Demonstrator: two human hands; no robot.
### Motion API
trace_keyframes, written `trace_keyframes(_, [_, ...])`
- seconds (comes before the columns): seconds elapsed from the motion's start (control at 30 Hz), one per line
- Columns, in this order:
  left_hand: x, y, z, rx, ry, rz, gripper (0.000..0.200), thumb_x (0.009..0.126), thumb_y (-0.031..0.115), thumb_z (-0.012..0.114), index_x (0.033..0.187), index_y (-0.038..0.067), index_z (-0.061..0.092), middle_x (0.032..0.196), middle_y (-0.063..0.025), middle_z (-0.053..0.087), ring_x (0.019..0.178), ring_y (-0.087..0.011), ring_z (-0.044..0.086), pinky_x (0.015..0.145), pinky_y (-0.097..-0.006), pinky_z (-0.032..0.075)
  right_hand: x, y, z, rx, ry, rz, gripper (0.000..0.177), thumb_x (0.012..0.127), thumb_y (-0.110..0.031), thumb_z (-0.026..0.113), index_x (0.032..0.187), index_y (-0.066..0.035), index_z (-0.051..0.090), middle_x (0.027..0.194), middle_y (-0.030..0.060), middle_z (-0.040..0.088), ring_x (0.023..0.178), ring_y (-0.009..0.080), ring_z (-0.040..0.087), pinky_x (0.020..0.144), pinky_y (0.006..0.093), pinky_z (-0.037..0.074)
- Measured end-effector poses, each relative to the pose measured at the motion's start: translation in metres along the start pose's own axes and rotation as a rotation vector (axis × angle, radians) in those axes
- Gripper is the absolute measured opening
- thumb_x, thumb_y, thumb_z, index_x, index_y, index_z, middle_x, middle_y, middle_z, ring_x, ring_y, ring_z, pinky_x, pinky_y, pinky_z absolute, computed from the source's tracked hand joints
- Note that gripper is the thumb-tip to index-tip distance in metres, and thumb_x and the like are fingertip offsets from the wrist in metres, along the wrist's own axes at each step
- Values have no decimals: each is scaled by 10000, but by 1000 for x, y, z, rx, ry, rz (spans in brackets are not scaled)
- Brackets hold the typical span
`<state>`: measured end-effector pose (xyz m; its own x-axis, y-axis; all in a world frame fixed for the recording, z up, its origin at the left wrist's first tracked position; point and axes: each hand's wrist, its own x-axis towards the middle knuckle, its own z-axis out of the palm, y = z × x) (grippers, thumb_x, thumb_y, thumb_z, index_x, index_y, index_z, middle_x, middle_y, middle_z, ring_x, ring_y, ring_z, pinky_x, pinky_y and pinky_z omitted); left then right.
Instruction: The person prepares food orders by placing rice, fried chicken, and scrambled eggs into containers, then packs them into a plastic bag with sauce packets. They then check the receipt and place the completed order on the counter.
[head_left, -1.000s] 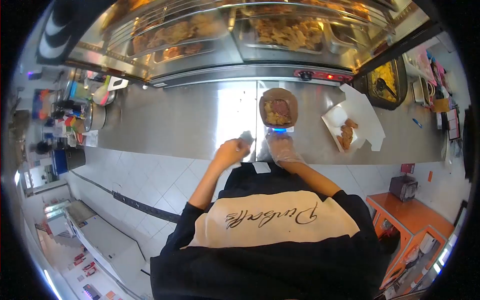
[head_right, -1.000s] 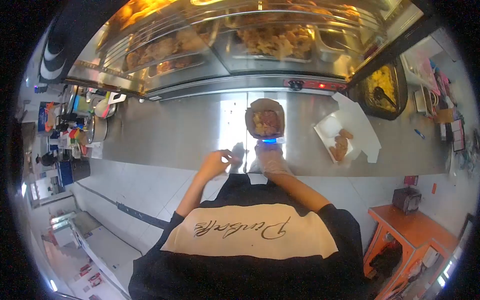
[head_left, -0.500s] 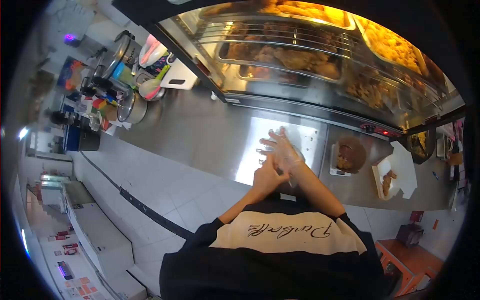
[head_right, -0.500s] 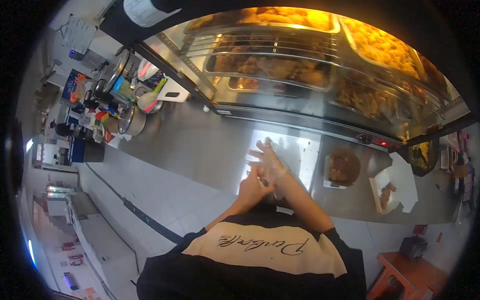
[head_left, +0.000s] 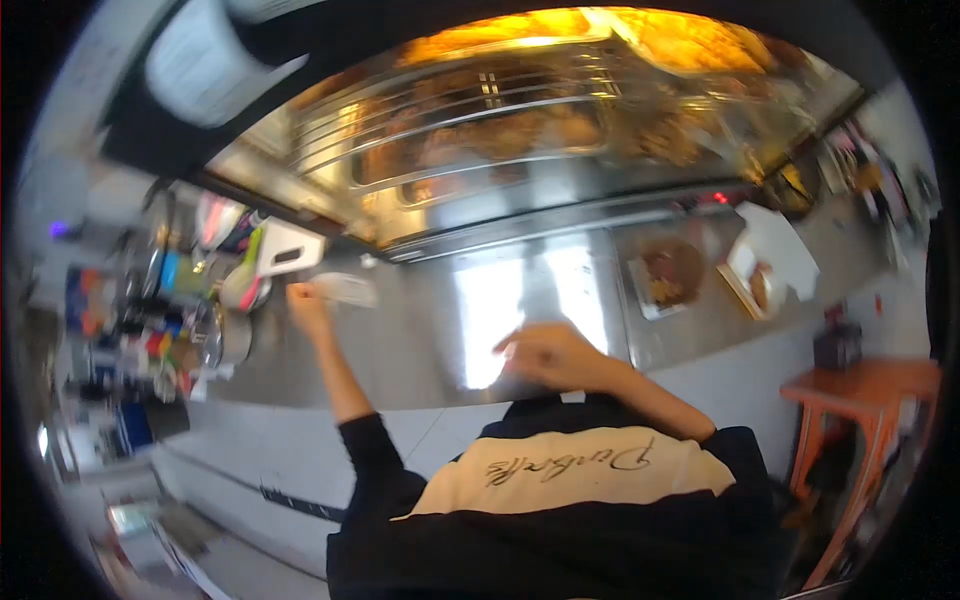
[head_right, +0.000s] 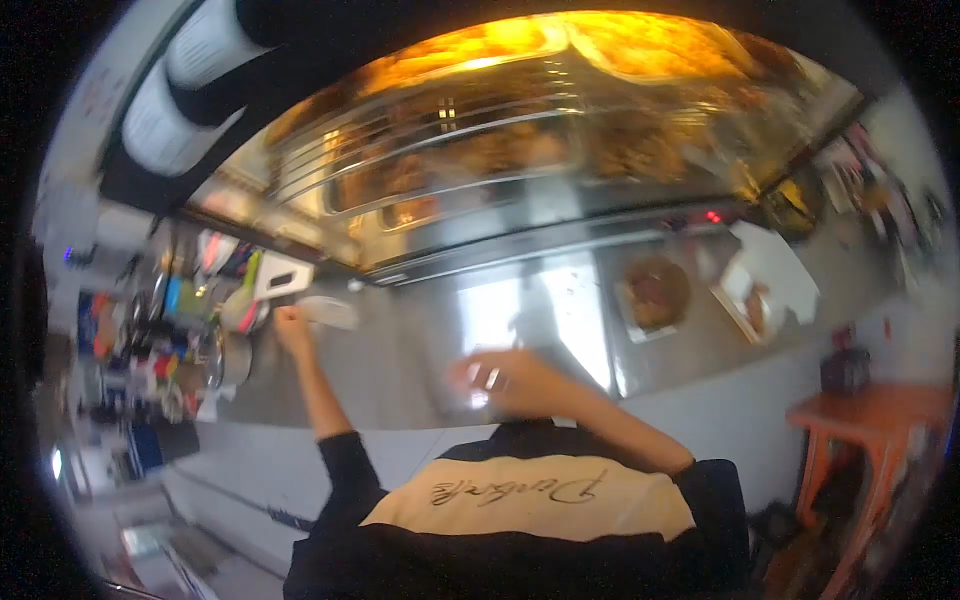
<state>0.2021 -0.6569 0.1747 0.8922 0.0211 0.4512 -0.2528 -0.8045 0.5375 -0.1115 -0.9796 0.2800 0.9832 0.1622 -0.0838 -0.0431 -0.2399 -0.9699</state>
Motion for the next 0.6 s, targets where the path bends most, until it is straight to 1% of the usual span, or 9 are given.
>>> trace_keyframes(0.07, [59,-37,32,209,22,-164,196,803,248,607,763,63,556,760,-134,632,709,-312,611,633,-425,463,-31,40,-28,-78,808,137,172,839,-87,586,1003,-47,619,926,114,612,799,207,578,722,333,458])
trace_keyframes(0.1, [89,-66,52,206,-41,-131,256,802,305,607,814,49,600,800,-162,652,761,-351,626,661,-441,473,-43,73,-57,-602,1199,-168,167,802,-46,594,966,-26,607,895,124,597,828,252,563,750,339,436])
trace_keyframes(0.17, [157,-163,105,-91,-440,-86,411,831,395,518,881,-2,612,721,-157,622,646,-326,584,588,-438,471,-87,107,-90,-732,1556,162,252,810,-85,602,1054,-24,587,899,130,595,847,290,553,800,369,429])
trace_keyframes(0.2, [164,-150,101,151,-396,-134,418,832,401,512,886,-2,610,715,-154,616,636,-321,578,571,-434,465,-106,127,-105,-917,1667,327,292,819,-121,610,1091,-22,575,936,134,606,858,297,566,804,376,438])
trace_keyframes(0.37, [139,-75,88,-18,35,-628,452,837,427,479,913,-3,595,683,-137,587,590,-297,552,486,-419,431,-152,202,-149,236,930,723,396,841,-272,599,1134,-8,570,1029,225,620,914,357,615,752,422,498])
trace_keyframes(0.47, [63,-23,80,-526,273,-874,473,841,443,460,929,-4,587,665,-128,570,562,-283,535,435,-410,410,-153,251,-169,-42,802,794,347,863,-264,576,1073,12,599,827,150,644,682,222,642,589,364,515])
trace_keyframes(0.53, [-22,-8,83,-669,-280,-977,560,800,613,359,869,87,537,642,-65,526,450,-199,436,365,-325,339,-154,283,-175,-232,756,622,298,853,-207,570,1017,38,613,780,134,635,664,208,645,597,335,519])
trace_keyframes(0.57, [-68,2,85,-1184,-628,-1073,477,813,583,398,798,130,546,580,-61,446,477,-178,418,398,-271,357,-161,282,-176,-86,746,588,293,852,-189,567,1022,47,608,785,128,635,668,208,643,599,336,519])
trace_keyframes(0.6, [-116,42,88,-1194,-790,-1078,503,794,611,404,812,123,524,636,-24,486,507,-152,436,396,-273,339,-169,275,-177,52,729,551,289,851,-170,563,1026,56,602,791,123,635,672,207,641,601,336,519])
